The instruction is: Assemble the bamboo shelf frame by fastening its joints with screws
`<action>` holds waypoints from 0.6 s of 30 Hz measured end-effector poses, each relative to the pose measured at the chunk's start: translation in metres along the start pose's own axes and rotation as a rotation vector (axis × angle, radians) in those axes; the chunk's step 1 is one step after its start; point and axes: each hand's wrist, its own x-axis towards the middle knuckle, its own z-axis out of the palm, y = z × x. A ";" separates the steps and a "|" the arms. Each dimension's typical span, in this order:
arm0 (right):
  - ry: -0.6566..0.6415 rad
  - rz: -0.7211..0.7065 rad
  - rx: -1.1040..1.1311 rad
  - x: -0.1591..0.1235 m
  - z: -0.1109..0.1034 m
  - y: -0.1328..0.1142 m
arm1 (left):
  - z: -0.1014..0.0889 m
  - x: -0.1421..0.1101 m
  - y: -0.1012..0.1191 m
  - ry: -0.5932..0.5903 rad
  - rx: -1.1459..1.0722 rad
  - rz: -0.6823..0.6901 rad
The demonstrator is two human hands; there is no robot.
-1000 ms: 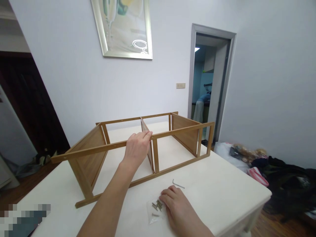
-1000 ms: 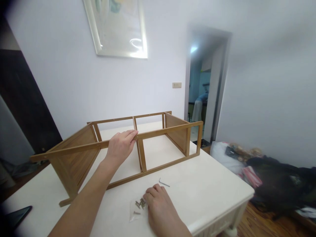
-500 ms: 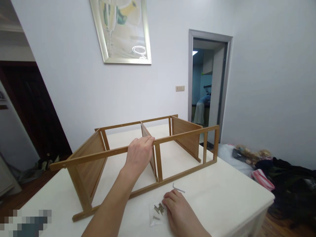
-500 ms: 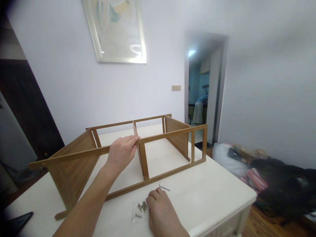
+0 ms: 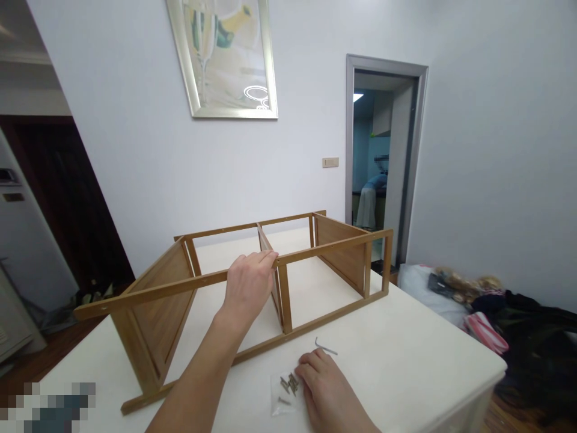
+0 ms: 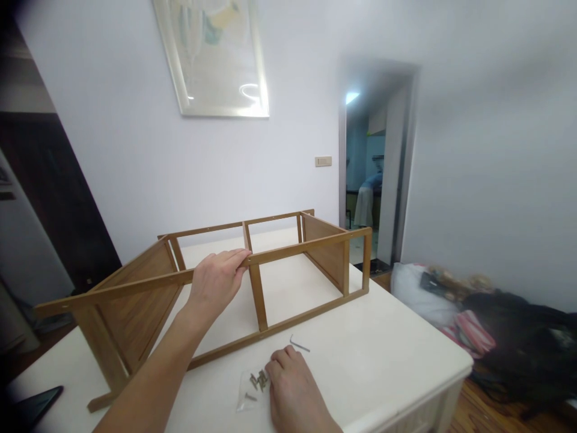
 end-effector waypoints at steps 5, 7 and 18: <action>0.079 -0.036 0.052 -0.001 -0.007 -0.006 | 0.004 -0.004 0.002 0.027 0.020 -0.001; 0.082 -0.063 0.080 -0.001 -0.010 -0.007 | 0.005 -0.005 0.003 0.033 0.019 0.003; -0.085 0.006 0.043 0.000 -0.004 -0.001 | -0.003 -0.004 0.003 -0.047 0.034 -0.046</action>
